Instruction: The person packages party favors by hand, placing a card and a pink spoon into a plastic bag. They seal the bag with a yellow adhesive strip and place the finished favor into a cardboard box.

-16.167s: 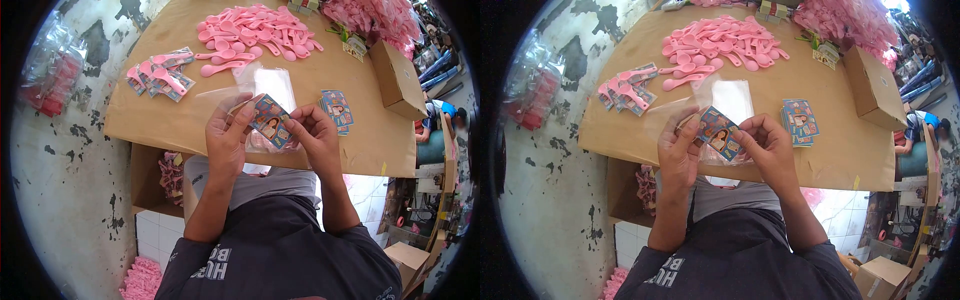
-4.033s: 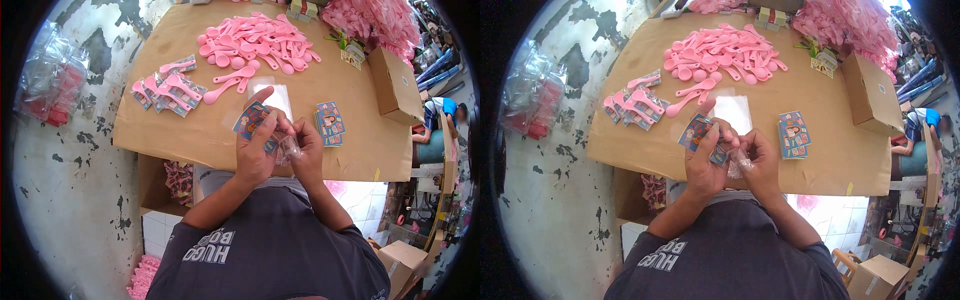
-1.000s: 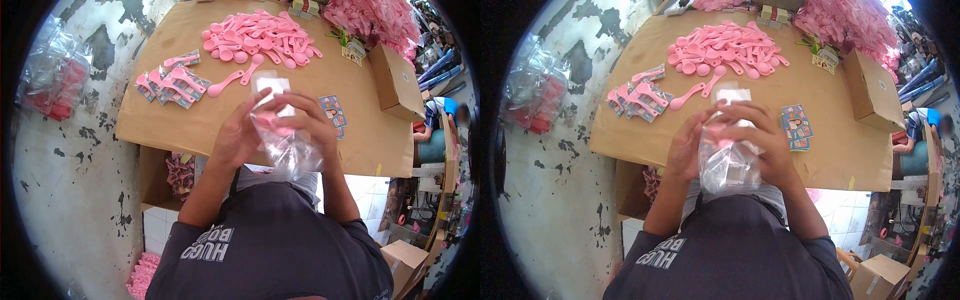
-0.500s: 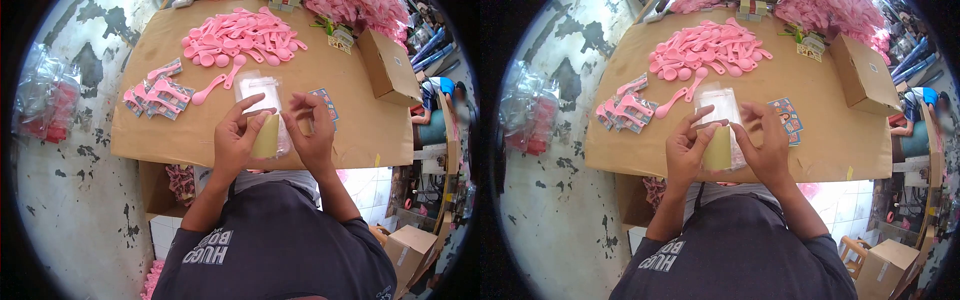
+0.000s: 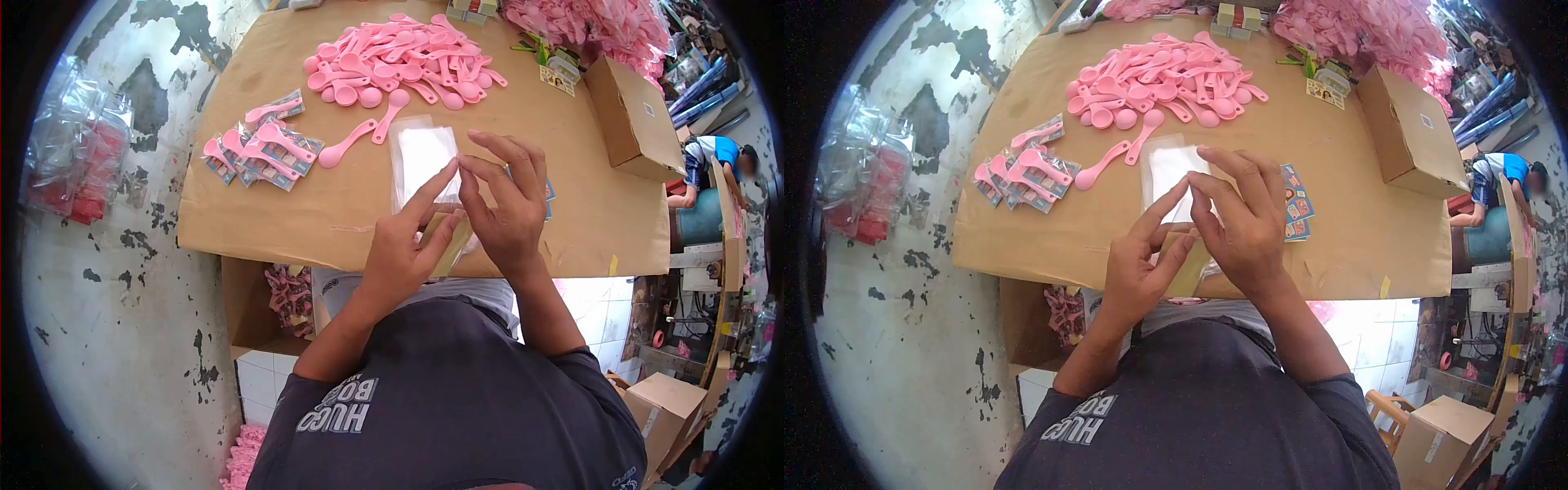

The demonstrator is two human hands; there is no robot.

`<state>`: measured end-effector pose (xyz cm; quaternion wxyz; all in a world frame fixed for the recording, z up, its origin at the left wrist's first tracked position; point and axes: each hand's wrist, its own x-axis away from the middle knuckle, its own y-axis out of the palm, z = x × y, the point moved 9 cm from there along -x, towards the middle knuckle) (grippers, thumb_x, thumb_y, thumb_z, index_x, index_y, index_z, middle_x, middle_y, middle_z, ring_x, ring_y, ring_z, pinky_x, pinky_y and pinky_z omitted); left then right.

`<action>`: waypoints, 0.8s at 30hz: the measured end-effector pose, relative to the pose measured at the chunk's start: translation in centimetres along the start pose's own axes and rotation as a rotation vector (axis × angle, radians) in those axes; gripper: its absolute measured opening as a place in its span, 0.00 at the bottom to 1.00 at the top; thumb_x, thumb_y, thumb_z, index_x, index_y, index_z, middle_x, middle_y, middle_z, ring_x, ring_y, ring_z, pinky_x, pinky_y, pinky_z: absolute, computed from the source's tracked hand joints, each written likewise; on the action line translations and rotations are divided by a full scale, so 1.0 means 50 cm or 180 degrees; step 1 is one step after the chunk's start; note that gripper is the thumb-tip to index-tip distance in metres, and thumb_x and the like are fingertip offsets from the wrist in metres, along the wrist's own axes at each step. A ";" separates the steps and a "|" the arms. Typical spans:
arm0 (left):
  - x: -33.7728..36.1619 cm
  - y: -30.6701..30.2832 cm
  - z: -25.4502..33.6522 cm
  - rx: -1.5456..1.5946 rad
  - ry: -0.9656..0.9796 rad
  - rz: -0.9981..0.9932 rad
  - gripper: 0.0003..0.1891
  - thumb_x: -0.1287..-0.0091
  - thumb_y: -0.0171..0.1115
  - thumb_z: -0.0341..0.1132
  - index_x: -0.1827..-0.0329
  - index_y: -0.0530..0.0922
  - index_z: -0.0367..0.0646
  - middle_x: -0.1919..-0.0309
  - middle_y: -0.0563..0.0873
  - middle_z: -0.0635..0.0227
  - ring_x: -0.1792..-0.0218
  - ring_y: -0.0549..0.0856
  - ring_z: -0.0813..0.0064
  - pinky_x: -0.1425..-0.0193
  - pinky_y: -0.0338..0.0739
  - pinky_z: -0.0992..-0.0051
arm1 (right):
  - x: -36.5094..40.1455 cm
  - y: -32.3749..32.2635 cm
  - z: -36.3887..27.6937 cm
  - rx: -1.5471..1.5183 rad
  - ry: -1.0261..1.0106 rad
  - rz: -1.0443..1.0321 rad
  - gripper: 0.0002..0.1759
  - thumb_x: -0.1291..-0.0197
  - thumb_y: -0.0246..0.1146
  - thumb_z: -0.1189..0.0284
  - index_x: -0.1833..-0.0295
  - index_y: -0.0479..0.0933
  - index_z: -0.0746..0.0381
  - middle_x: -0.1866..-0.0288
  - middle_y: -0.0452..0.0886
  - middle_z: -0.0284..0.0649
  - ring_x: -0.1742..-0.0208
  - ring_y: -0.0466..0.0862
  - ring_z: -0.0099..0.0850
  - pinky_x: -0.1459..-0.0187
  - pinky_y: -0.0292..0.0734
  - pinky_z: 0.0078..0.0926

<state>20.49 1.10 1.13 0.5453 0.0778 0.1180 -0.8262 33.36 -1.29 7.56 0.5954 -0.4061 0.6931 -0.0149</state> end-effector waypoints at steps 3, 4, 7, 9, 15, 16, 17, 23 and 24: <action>-0.001 0.001 -0.003 -0.0281 -0.0133 -0.0251 0.32 0.25 0.65 0.26 0.18 0.68 0.40 0.61 0.94 0.61 0.64 0.82 0.91 0.62 0.69 0.86 | -0.002 0.002 0.009 -0.0113 0.0038 0.0002 0.13 0.50 0.73 0.82 0.56 0.86 0.63 0.43 0.87 0.39 0.42 0.82 0.44 0.44 0.78 0.40; -0.004 -0.005 0.008 -0.0284 -0.0133 -0.0254 0.32 0.25 0.65 0.26 0.18 0.68 0.40 0.61 0.94 0.61 0.64 0.82 0.91 0.62 0.69 0.86 | -0.004 0.001 0.017 -0.0182 0.0089 0.0019 0.13 0.50 0.73 0.82 0.56 0.84 0.63 0.44 0.87 0.41 0.43 0.83 0.45 0.45 0.79 0.40; -0.004 0.005 -0.008 -0.0434 -0.0735 -0.0587 0.31 0.24 0.64 0.27 0.18 0.68 0.38 0.57 0.94 0.58 0.58 0.86 0.87 0.56 0.75 0.84 | -0.006 -0.021 0.047 -0.0394 0.0431 0.0157 0.11 0.46 0.70 0.84 0.56 0.82 0.64 0.45 0.87 0.45 0.47 0.86 0.43 0.46 0.81 0.37; -0.003 0.008 -0.028 0.0645 -0.0578 -0.0357 0.27 0.21 0.63 0.29 0.21 0.69 0.35 0.52 0.93 0.53 0.53 0.89 0.81 0.50 0.81 0.80 | -0.008 -0.041 0.076 -0.0534 0.0726 0.0284 0.09 0.42 0.68 0.85 0.56 0.81 0.65 0.46 0.87 0.47 0.48 0.87 0.40 0.47 0.82 0.35; -0.011 -0.008 -0.045 0.1242 -0.0725 0.0008 0.17 0.20 0.62 0.29 0.33 0.76 0.34 0.47 0.91 0.48 0.48 0.90 0.73 0.44 0.86 0.74 | 0.047 -0.086 0.220 -0.3196 0.2046 0.1430 0.08 0.31 0.55 0.87 0.60 0.77 0.64 0.54 0.85 0.42 0.56 0.85 0.22 0.56 0.79 0.20; -0.014 -0.007 -0.049 0.1242 -0.0725 0.0002 0.17 0.20 0.62 0.29 0.33 0.76 0.34 0.47 0.91 0.48 0.48 0.90 0.73 0.44 0.86 0.74 | 0.051 -0.072 0.211 -0.3549 0.2087 0.0961 0.08 0.30 0.55 0.87 0.59 0.78 0.64 0.57 0.84 0.39 0.60 0.82 0.18 0.60 0.76 0.17; -0.018 -0.011 -0.052 0.1340 -0.0641 0.0064 0.15 0.21 0.62 0.29 0.36 0.77 0.33 0.45 0.91 0.49 0.46 0.90 0.73 0.43 0.85 0.75 | 0.057 -0.054 0.193 -0.3893 0.2121 0.0475 0.08 0.30 0.55 0.86 0.58 0.79 0.64 0.60 0.83 0.36 0.64 0.78 0.15 0.64 0.72 0.14; -0.027 -0.022 -0.048 0.1493 -0.0347 0.0247 0.10 0.22 0.64 0.27 0.42 0.81 0.32 0.40 0.88 0.51 0.43 0.88 0.72 0.39 0.83 0.74 | 0.103 0.039 0.113 -0.2798 0.2469 -0.0814 0.07 0.26 0.63 0.78 0.47 0.83 0.65 0.63 0.83 0.28 0.68 0.72 0.10 0.68 0.64 0.12; -0.027 -0.025 -0.046 0.1413 -0.0274 0.0262 0.10 0.22 0.64 0.27 0.43 0.82 0.32 0.40 0.87 0.52 0.43 0.88 0.72 0.39 0.83 0.74 | 0.103 0.040 0.110 -0.2793 0.2475 -0.0803 0.07 0.26 0.63 0.78 0.47 0.83 0.65 0.63 0.83 0.28 0.68 0.72 0.10 0.68 0.64 0.12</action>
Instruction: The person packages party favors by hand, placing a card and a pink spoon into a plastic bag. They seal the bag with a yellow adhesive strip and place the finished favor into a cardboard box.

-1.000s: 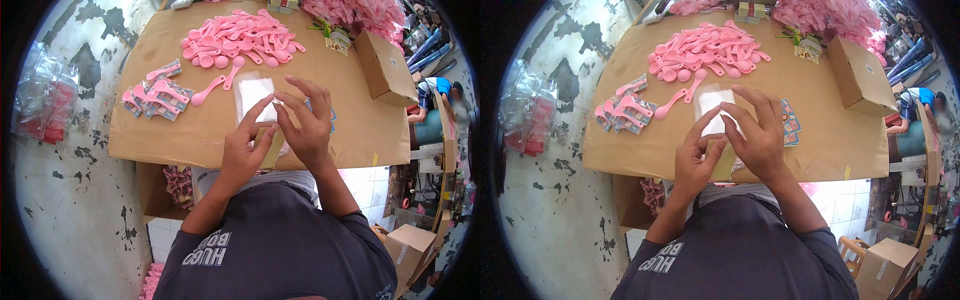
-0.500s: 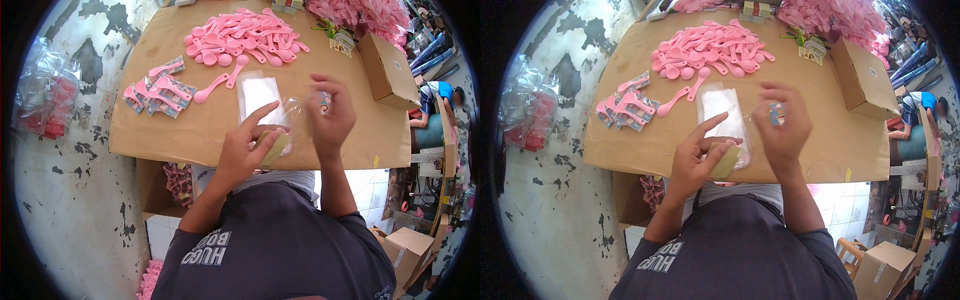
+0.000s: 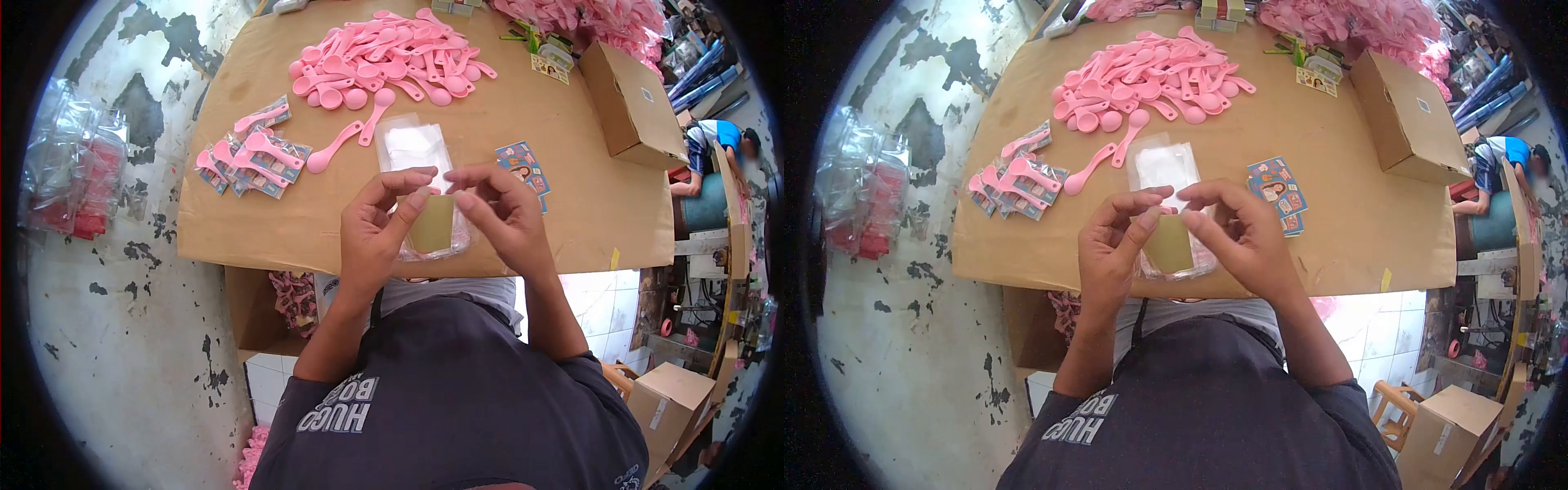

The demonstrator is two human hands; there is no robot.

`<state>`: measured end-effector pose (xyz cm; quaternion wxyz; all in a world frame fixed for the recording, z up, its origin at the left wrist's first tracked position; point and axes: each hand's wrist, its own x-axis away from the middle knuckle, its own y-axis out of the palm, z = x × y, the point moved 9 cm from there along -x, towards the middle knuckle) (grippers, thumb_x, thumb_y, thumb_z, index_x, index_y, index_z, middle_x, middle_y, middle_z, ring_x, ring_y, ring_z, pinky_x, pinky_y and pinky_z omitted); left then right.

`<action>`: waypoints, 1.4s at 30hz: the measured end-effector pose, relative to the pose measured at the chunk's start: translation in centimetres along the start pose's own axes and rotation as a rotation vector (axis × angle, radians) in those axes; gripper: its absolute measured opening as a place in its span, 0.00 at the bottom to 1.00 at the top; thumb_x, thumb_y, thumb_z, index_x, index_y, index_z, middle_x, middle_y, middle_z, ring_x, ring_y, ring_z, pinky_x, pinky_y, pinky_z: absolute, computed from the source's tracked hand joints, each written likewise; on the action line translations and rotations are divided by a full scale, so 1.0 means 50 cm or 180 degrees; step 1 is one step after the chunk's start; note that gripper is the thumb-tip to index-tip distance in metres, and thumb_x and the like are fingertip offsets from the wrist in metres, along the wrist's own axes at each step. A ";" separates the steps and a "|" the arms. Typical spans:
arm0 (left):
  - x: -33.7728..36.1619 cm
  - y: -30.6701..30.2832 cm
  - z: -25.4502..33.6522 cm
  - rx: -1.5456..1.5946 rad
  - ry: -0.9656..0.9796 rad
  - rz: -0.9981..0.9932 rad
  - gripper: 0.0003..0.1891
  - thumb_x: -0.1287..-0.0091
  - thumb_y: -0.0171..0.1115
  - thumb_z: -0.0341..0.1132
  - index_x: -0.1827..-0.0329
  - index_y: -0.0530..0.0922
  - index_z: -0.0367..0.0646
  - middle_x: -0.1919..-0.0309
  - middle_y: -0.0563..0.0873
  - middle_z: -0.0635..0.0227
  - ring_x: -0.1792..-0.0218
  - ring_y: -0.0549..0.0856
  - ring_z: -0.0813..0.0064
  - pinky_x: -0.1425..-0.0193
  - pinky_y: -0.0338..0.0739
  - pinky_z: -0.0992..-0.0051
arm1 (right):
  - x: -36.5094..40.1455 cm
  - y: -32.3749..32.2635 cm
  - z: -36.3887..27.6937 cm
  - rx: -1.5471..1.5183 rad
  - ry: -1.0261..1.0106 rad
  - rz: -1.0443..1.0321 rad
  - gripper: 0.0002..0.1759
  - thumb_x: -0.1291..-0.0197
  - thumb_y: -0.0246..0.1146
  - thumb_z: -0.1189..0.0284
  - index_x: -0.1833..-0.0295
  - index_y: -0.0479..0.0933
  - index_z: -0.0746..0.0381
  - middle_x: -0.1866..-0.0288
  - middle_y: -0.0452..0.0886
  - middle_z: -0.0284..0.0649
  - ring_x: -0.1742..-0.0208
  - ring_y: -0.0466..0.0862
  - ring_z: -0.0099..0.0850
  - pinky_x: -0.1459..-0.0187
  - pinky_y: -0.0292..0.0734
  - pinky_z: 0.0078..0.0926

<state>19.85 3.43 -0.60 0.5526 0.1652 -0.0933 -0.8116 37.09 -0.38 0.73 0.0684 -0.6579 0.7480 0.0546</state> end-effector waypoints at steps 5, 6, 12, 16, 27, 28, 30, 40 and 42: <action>0.009 -0.017 0.002 -0.0114 -0.0149 0.0007 0.12 0.22 0.64 0.27 0.40 0.82 0.31 0.45 0.90 0.56 0.46 0.89 0.74 0.40 0.82 0.75 | -0.006 0.027 0.008 -0.0020 0.0163 -0.0245 0.09 0.26 0.67 0.73 0.45 0.84 0.65 0.55 0.86 0.30 0.59 0.82 0.12 0.61 0.73 0.12; 0.012 -0.021 -0.002 -0.0052 -0.0329 0.0023 0.13 0.22 0.64 0.27 0.39 0.81 0.31 0.47 0.91 0.56 0.47 0.89 0.75 0.41 0.82 0.76 | -0.007 0.030 0.006 -0.0011 0.0157 -0.0266 0.09 0.26 0.67 0.73 0.45 0.84 0.65 0.55 0.86 0.30 0.59 0.82 0.12 0.61 0.73 0.12; 0.020 -0.032 0.023 -0.0087 -0.0178 -0.0031 0.11 0.22 0.62 0.25 0.41 0.82 0.31 0.51 0.92 0.57 0.50 0.89 0.78 0.45 0.82 0.78 | -0.009 0.039 -0.011 -0.0324 0.0011 -0.0289 0.07 0.24 0.65 0.75 0.47 0.84 0.65 0.53 0.87 0.31 0.52 0.84 0.15 0.55 0.77 0.14; 0.027 -0.041 0.040 -0.0066 0.0099 -0.0194 0.08 0.22 0.60 0.23 0.45 0.83 0.32 0.50 0.92 0.56 0.49 0.89 0.79 0.45 0.82 0.78 | -0.007 0.039 -0.016 -0.0622 0.0123 -0.0543 0.05 0.24 0.62 0.78 0.50 0.84 0.65 0.56 0.85 0.31 0.58 0.81 0.15 0.58 0.74 0.15; 0.022 -0.025 0.067 -0.0340 0.0549 -0.0540 0.07 0.28 0.56 0.17 0.51 0.81 0.30 0.50 0.91 0.50 0.50 0.90 0.72 0.45 0.83 0.76 | -0.014 0.030 -0.046 -0.0237 -0.0605 -0.0742 0.07 0.29 0.60 0.83 0.53 0.83 0.65 0.56 0.83 0.33 0.59 0.78 0.17 0.59 0.71 0.17; 0.020 -0.023 0.061 -0.0345 0.0535 -0.0554 0.07 0.28 0.56 0.17 0.51 0.81 0.30 0.50 0.91 0.50 0.50 0.90 0.72 0.45 0.83 0.76 | -0.014 0.029 -0.050 -0.0253 -0.0619 -0.0760 0.06 0.29 0.62 0.82 0.54 0.83 0.65 0.56 0.83 0.33 0.59 0.78 0.16 0.60 0.71 0.16; 0.016 -0.026 0.051 0.0031 0.0519 -0.0517 0.06 0.27 0.60 0.18 0.50 0.80 0.29 0.51 0.91 0.50 0.51 0.90 0.72 0.46 0.83 0.78 | -0.011 0.027 -0.054 -0.0274 -0.0629 -0.0764 0.04 0.29 0.64 0.81 0.54 0.83 0.64 0.56 0.83 0.33 0.59 0.78 0.16 0.61 0.70 0.15; 0.013 -0.010 0.008 -0.0383 -0.0412 -0.0452 0.16 0.27 0.67 0.20 0.38 0.81 0.31 0.50 0.92 0.53 0.48 0.90 0.75 0.46 0.84 0.80 | -0.008 0.025 -0.032 -0.0609 -0.0436 -0.0142 0.17 0.35 0.74 0.79 0.43 0.79 0.60 0.57 0.79 0.27 0.63 0.74 0.11 0.68 0.66 0.11; 0.015 -0.006 -0.006 -0.0510 -0.0249 -0.0720 0.17 0.26 0.65 0.20 0.35 0.82 0.30 0.49 0.92 0.56 0.50 0.90 0.78 0.46 0.84 0.79 | -0.009 0.029 -0.041 -0.0895 -0.0530 -0.0109 0.19 0.36 0.75 0.78 0.42 0.78 0.59 0.56 0.78 0.28 0.64 0.73 0.11 0.68 0.66 0.11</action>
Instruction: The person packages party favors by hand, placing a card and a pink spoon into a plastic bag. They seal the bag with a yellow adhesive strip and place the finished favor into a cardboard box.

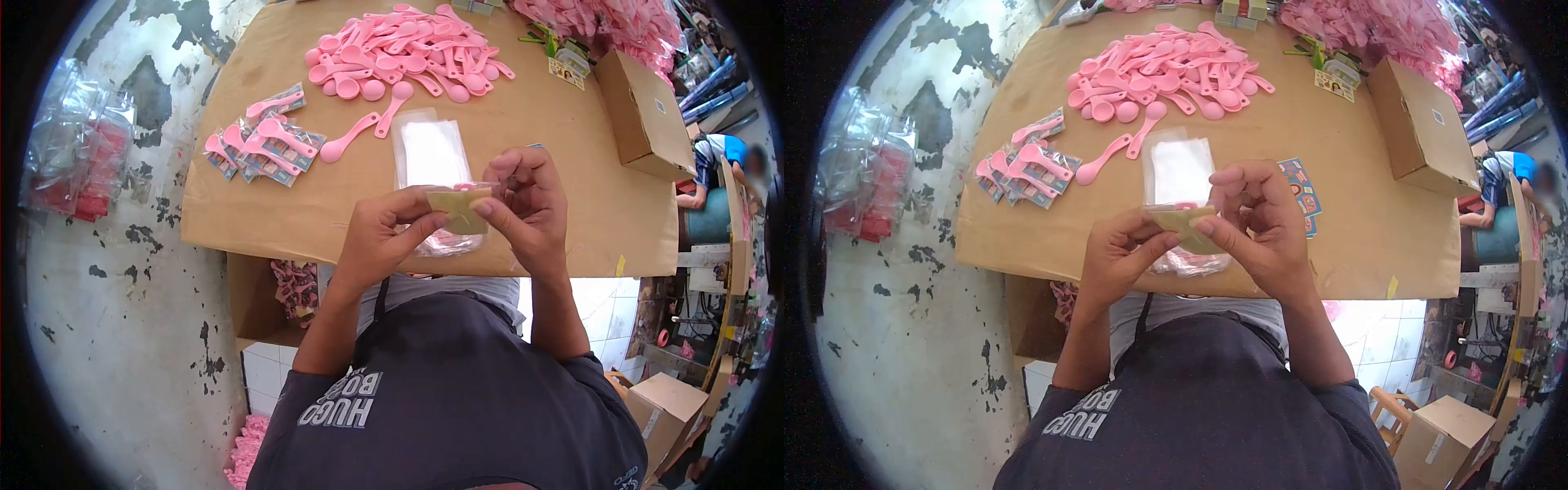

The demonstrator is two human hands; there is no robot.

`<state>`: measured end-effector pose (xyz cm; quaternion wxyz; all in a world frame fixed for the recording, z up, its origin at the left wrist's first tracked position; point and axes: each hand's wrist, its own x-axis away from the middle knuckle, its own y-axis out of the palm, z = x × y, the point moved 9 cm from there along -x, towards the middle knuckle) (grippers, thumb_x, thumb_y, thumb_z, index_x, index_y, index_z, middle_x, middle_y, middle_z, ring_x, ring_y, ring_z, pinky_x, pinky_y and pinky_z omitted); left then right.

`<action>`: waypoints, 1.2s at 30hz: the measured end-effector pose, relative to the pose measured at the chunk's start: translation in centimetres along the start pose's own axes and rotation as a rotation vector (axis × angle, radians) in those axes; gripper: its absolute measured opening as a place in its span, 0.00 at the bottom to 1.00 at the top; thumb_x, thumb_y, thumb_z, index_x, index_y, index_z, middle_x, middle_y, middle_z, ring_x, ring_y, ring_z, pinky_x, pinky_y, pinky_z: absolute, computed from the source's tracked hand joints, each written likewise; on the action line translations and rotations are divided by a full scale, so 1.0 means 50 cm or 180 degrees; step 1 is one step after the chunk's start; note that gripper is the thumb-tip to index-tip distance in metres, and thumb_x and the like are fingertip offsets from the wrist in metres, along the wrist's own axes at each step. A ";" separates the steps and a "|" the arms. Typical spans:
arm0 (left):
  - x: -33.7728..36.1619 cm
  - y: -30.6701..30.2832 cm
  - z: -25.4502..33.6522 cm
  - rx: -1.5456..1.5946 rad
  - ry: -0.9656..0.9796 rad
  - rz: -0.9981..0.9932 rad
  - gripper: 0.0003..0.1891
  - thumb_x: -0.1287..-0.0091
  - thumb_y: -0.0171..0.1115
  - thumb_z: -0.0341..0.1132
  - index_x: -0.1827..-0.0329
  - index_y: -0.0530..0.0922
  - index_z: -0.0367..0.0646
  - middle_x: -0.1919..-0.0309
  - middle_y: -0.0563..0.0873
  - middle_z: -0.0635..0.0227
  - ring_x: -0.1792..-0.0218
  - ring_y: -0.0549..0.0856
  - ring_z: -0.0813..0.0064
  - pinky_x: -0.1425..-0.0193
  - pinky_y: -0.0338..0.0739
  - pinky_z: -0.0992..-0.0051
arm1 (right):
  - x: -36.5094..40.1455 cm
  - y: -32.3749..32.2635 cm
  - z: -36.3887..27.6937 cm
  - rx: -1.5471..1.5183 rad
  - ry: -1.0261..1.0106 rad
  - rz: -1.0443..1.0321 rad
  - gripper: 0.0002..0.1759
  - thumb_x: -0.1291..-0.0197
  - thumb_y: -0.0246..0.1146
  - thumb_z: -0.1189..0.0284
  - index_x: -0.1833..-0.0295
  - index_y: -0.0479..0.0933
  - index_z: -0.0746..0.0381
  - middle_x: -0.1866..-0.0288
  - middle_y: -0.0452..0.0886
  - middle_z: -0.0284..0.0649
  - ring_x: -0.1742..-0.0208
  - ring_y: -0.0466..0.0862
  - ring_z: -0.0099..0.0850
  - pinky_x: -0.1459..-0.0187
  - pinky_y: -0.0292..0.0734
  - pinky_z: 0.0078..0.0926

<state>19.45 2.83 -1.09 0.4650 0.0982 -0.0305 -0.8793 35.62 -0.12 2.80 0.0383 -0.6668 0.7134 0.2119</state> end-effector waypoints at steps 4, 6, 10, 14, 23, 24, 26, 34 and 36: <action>0.012 -0.045 0.031 0.0398 0.0312 0.0473 0.14 0.26 0.64 0.19 0.39 0.84 0.30 0.47 0.92 0.59 0.49 0.89 0.78 0.45 0.84 0.77 | -0.002 -0.001 0.014 0.1255 0.0076 0.0014 0.22 0.39 0.78 0.76 0.42 0.78 0.61 0.57 0.78 0.30 0.67 0.72 0.14 0.68 0.67 0.14; 0.030 -0.118 0.073 -0.0500 0.0702 0.1005 0.15 0.25 0.63 0.19 0.38 0.84 0.30 0.45 0.91 0.58 0.45 0.88 0.75 0.39 0.83 0.73 | -0.002 -0.006 0.018 0.1874 0.0077 0.0043 0.22 0.41 0.78 0.76 0.43 0.78 0.62 0.58 0.78 0.31 0.68 0.71 0.15 0.68 0.67 0.15; 0.056 -0.256 0.150 -0.1525 0.1523 0.1672 0.16 0.27 0.58 0.16 0.38 0.84 0.32 0.40 0.89 0.57 0.36 0.85 0.68 0.28 0.76 0.68 | -0.003 0.005 -0.003 0.2916 -0.0214 -0.0093 0.17 0.40 0.77 0.72 0.47 0.81 0.60 0.56 0.80 0.38 0.63 0.79 0.26 0.65 0.74 0.25; 0.080 -0.364 0.148 -0.1960 0.1011 0.2646 0.21 0.27 0.53 0.14 0.34 0.81 0.34 0.34 0.85 0.58 0.29 0.80 0.68 0.25 0.72 0.67 | 0.006 0.033 0.013 0.3516 -0.0553 -0.0632 0.16 0.38 0.75 0.66 0.49 0.83 0.59 0.51 0.79 0.43 0.49 0.82 0.41 0.52 0.79 0.38; 0.082 -0.242 0.065 -0.1737 0.1127 0.2305 0.17 0.25 0.57 0.23 0.35 0.80 0.36 0.40 0.85 0.62 0.40 0.84 0.75 0.35 0.76 0.74 | 0.014 0.031 0.088 0.3432 -0.0240 -0.0784 0.10 0.40 0.74 0.70 0.54 0.85 0.60 0.53 0.77 0.42 0.50 0.79 0.41 0.49 0.76 0.39; 0.071 -0.219 0.044 -0.1612 0.0798 0.2091 0.13 0.23 0.59 0.26 0.38 0.81 0.35 0.46 0.87 0.64 0.46 0.84 0.77 0.40 0.78 0.76 | 0.012 0.028 0.087 0.3427 -0.0233 -0.0771 0.10 0.40 0.74 0.70 0.54 0.85 0.60 0.53 0.77 0.42 0.50 0.79 0.41 0.49 0.76 0.39; 0.060 -0.180 0.026 -0.1495 0.0468 0.1856 0.11 0.21 0.60 0.29 0.42 0.83 0.34 0.52 0.89 0.65 0.52 0.85 0.80 0.46 0.79 0.77 | 0.006 0.021 0.069 0.3273 -0.0377 -0.0583 0.06 0.39 0.73 0.74 0.58 0.86 0.62 0.54 0.78 0.42 0.52 0.79 0.40 0.52 0.76 0.38; -0.001 -0.070 -0.040 -0.0941 -0.0532 0.0894 0.21 0.17 0.58 0.45 0.57 0.87 0.33 0.73 0.87 0.70 0.74 0.78 0.87 0.68 0.71 0.83 | 0.002 0.016 0.015 0.3111 -0.0753 -0.0333 0.05 0.40 0.73 0.76 0.58 0.87 0.61 0.56 0.80 0.39 0.55 0.80 0.38 0.55 0.76 0.37; -0.014 -0.058 -0.044 -0.1038 -0.0650 0.0817 0.21 0.17 0.59 0.45 0.57 0.87 0.33 0.73 0.87 0.71 0.74 0.77 0.87 0.69 0.71 0.82 | 0.006 0.018 0.010 0.3072 -0.0800 -0.0367 0.05 0.40 0.73 0.76 0.58 0.87 0.61 0.56 0.80 0.38 0.55 0.80 0.38 0.56 0.76 0.36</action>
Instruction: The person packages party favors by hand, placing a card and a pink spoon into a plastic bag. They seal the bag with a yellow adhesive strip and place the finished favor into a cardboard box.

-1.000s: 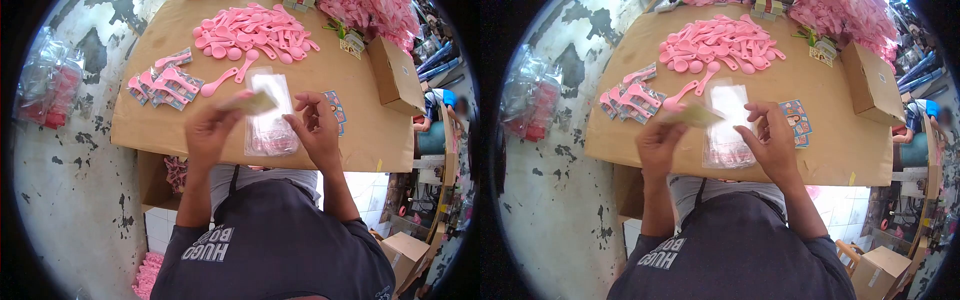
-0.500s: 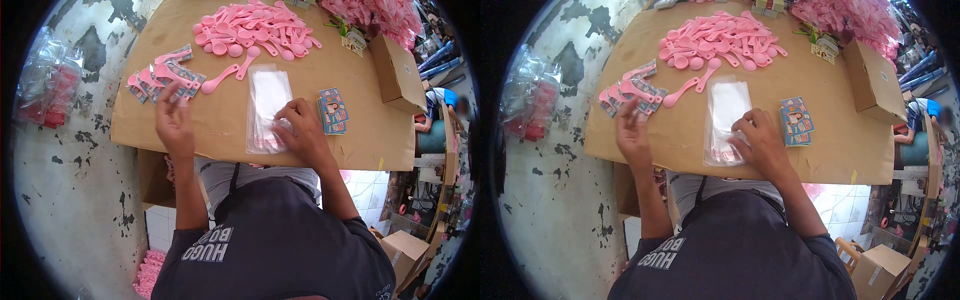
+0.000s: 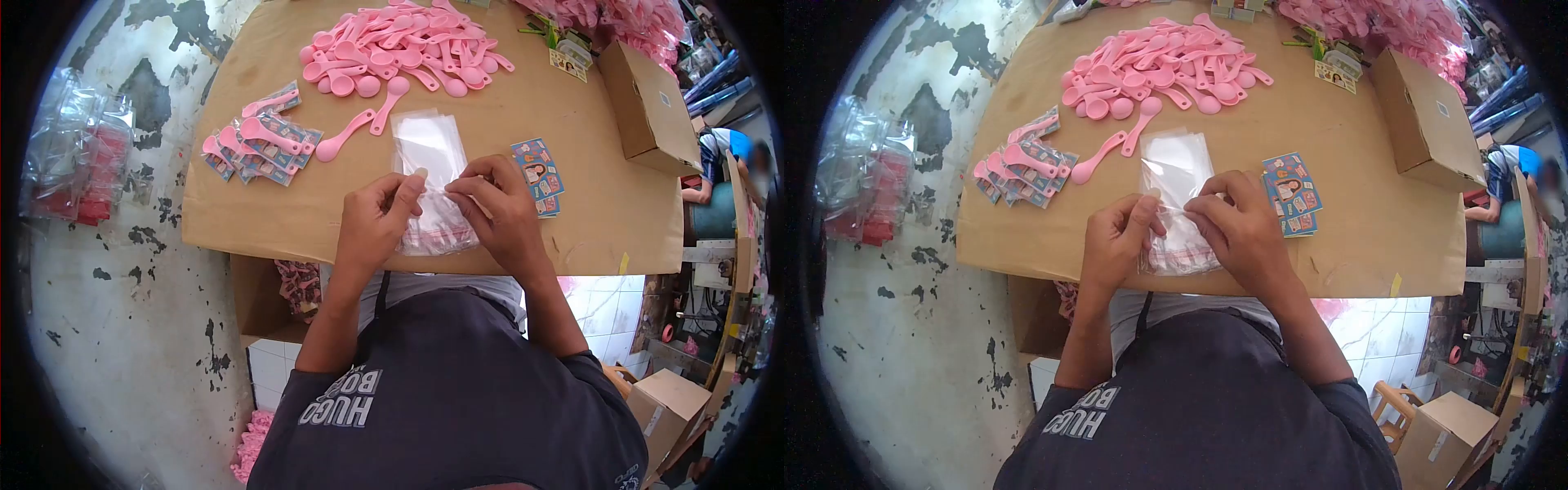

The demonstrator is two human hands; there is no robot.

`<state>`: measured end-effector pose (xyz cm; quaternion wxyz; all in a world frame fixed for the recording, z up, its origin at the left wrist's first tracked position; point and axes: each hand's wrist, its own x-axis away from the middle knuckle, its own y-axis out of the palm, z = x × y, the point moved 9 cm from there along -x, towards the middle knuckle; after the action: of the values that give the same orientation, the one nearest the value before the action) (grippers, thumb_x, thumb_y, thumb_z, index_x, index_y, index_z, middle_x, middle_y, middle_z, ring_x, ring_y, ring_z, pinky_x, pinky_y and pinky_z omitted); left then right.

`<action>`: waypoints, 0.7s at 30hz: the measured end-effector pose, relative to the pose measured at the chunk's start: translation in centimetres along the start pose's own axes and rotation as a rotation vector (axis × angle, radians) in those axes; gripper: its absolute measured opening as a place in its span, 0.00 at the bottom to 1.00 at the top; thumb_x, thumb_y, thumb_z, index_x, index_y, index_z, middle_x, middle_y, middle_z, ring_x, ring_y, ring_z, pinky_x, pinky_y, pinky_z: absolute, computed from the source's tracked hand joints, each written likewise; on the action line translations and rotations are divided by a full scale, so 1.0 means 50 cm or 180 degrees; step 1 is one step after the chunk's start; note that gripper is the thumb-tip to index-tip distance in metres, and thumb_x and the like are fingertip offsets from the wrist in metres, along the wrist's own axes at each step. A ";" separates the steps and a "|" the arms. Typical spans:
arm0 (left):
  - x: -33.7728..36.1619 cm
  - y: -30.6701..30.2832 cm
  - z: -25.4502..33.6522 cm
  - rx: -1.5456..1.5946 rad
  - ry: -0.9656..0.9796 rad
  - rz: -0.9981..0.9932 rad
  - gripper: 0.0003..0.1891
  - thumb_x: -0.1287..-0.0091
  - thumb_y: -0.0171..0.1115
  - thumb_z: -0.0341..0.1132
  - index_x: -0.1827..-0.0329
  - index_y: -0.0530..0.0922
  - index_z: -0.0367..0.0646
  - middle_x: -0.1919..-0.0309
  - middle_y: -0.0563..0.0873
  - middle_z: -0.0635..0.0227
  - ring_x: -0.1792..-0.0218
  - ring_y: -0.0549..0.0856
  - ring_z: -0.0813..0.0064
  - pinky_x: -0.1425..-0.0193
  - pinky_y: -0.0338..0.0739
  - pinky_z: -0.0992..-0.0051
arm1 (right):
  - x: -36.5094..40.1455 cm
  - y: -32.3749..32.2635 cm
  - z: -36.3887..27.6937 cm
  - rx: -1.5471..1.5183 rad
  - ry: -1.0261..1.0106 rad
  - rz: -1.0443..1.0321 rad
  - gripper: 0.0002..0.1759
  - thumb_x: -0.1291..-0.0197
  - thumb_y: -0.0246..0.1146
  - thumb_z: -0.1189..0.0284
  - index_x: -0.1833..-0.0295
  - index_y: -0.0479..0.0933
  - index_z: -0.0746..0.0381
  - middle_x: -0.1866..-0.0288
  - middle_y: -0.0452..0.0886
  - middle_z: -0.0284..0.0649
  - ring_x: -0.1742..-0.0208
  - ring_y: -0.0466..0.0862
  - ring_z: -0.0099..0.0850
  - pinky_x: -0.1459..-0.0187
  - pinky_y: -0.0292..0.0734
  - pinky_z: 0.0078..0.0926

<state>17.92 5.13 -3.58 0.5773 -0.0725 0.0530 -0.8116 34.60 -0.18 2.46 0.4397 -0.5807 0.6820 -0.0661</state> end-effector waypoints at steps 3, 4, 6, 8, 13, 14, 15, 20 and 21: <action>-0.014 0.002 -0.011 -0.0042 -0.0154 0.0039 0.21 0.21 0.65 0.47 0.60 0.87 0.34 0.76 0.85 0.71 0.77 0.79 0.86 0.72 0.72 0.79 | 0.004 0.003 -0.005 0.0091 -0.0074 -0.0115 0.07 0.42 0.75 0.78 0.57 0.88 0.62 0.54 0.80 0.39 0.53 0.80 0.36 0.56 0.78 0.35; -0.016 0.002 -0.016 0.0097 -0.0249 -0.0026 0.19 0.21 0.65 0.45 0.59 0.87 0.34 0.76 0.85 0.72 0.76 0.79 0.87 0.72 0.72 0.80 | 0.005 0.008 -0.012 0.0099 -0.0192 -0.0216 0.06 0.42 0.74 0.77 0.58 0.87 0.60 0.55 0.80 0.38 0.54 0.80 0.36 0.56 0.79 0.35; -0.019 0.004 -0.026 0.0240 -0.0345 -0.0097 0.18 0.22 0.66 0.44 0.58 0.87 0.34 0.75 0.85 0.73 0.76 0.79 0.87 0.72 0.71 0.80 | 0.010 0.013 -0.018 0.0114 -0.0307 -0.0318 0.06 0.41 0.73 0.76 0.58 0.87 0.59 0.55 0.80 0.37 0.54 0.80 0.36 0.55 0.79 0.36; -0.023 0.003 -0.034 0.0608 -0.0224 -0.0070 0.14 0.22 0.66 0.39 0.54 0.86 0.34 0.74 0.85 0.75 0.75 0.79 0.88 0.71 0.71 0.82 | 0.015 0.023 -0.019 0.0090 -0.0374 -0.0489 0.08 0.41 0.74 0.74 0.55 0.87 0.57 0.53 0.82 0.37 0.52 0.81 0.37 0.53 0.81 0.36; -0.019 -0.015 -0.046 0.0667 -0.0220 -0.0044 0.11 0.22 0.65 0.35 0.52 0.86 0.33 0.71 0.86 0.75 0.74 0.79 0.88 0.70 0.72 0.83 | 0.021 0.003 -0.012 0.0240 -0.0219 -0.0392 0.18 0.40 0.75 0.68 0.44 0.85 0.58 0.46 0.84 0.39 0.46 0.82 0.40 0.46 0.79 0.39; -0.018 -0.020 -0.046 0.0669 -0.0174 0.0021 0.10 0.22 0.65 0.34 0.52 0.86 0.33 0.71 0.86 0.75 0.74 0.80 0.89 0.70 0.73 0.84 | 0.024 -0.002 -0.010 0.0354 -0.0201 -0.0382 0.22 0.40 0.75 0.66 0.41 0.84 0.59 0.42 0.84 0.39 0.44 0.82 0.41 0.43 0.78 0.40; -0.016 -0.019 -0.047 0.0678 -0.0172 0.0006 0.10 0.22 0.65 0.34 0.52 0.86 0.33 0.71 0.86 0.75 0.74 0.80 0.89 0.70 0.73 0.84 | 0.030 -0.006 -0.008 0.0370 -0.0192 -0.0380 0.22 0.40 0.75 0.66 0.41 0.84 0.59 0.42 0.84 0.39 0.44 0.82 0.41 0.43 0.78 0.40; -0.012 -0.025 -0.055 0.0570 -0.0248 0.0221 0.10 0.21 0.65 0.34 0.53 0.86 0.33 0.70 0.87 0.74 0.72 0.82 0.88 0.70 0.74 0.83 | 0.088 0.017 -0.001 0.0910 -0.0169 -0.0921 0.25 0.37 0.73 0.63 0.37 0.82 0.62 0.33 0.83 0.40 0.32 0.80 0.41 0.32 0.74 0.42; -0.012 -0.025 -0.057 0.0578 -0.0255 0.0213 0.10 0.21 0.65 0.34 0.53 0.86 0.33 0.70 0.87 0.74 0.72 0.82 0.88 0.70 0.74 0.83 | 0.095 0.011 -0.001 0.0917 -0.0159 -0.0927 0.25 0.37 0.73 0.63 0.37 0.82 0.62 0.33 0.83 0.40 0.32 0.80 0.41 0.32 0.74 0.42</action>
<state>16.47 6.10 -6.21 0.6098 -0.0504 -0.0415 -0.7898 34.44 -4.07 -0.34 0.5208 -0.6058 0.5632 -0.2113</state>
